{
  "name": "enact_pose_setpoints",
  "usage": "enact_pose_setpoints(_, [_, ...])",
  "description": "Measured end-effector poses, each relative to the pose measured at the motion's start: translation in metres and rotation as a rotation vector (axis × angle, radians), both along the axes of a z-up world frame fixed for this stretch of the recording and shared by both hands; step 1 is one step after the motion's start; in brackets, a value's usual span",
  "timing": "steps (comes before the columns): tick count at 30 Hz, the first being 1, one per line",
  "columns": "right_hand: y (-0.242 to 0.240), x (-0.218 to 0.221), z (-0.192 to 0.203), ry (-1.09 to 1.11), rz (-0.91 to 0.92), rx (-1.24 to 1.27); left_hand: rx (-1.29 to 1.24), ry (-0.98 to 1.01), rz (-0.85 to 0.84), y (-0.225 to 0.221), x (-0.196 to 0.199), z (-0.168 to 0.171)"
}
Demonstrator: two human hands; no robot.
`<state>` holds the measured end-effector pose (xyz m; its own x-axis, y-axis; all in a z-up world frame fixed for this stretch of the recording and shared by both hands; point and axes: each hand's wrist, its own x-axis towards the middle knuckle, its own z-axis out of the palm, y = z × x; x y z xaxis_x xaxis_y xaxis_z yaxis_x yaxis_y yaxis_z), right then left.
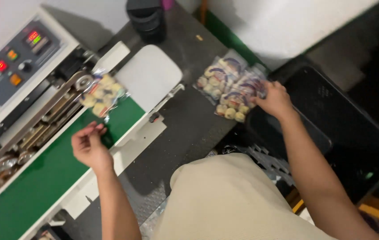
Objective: Placing small bags of pastries onto a heat sealer conveyor belt and organizing sealed bags in a bin.
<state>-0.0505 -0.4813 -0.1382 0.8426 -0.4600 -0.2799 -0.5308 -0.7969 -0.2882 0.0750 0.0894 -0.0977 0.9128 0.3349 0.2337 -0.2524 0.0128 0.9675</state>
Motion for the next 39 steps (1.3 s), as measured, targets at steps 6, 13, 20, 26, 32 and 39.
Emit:
enact_pose_setpoints(6, [0.014, -0.005, -0.015, -0.257, -0.022, -0.255, 0.014, 0.028, 0.076, 0.007, -0.004, 0.002])
enact_pose_setpoints(13, [0.015, 0.013, -0.063, -0.194, 0.107, -0.068, -0.033, 0.000, 0.224, 0.004, -0.018, 0.012])
enact_pose_setpoints(20, [0.079, 0.020, -0.001, -0.354, 0.180, 0.546, 0.200, 0.053, 0.031, -0.080, -0.087, 0.063])
enact_pose_setpoints(26, [0.179, 0.045, 0.123, -0.521, 0.385, 1.164, -0.037, 0.354, -0.544, -0.139, -0.093, 0.076])
enact_pose_setpoints(32, [0.252, 0.067, 0.171, -0.642, 0.286, 1.338, -0.381, 0.270, -0.307, -0.133, -0.076, 0.081])
enact_pose_setpoints(39, [0.292, 0.072, 0.098, -0.420, 0.224, 1.497, -0.482, 0.235, 0.053, -0.111, -0.091, 0.083])
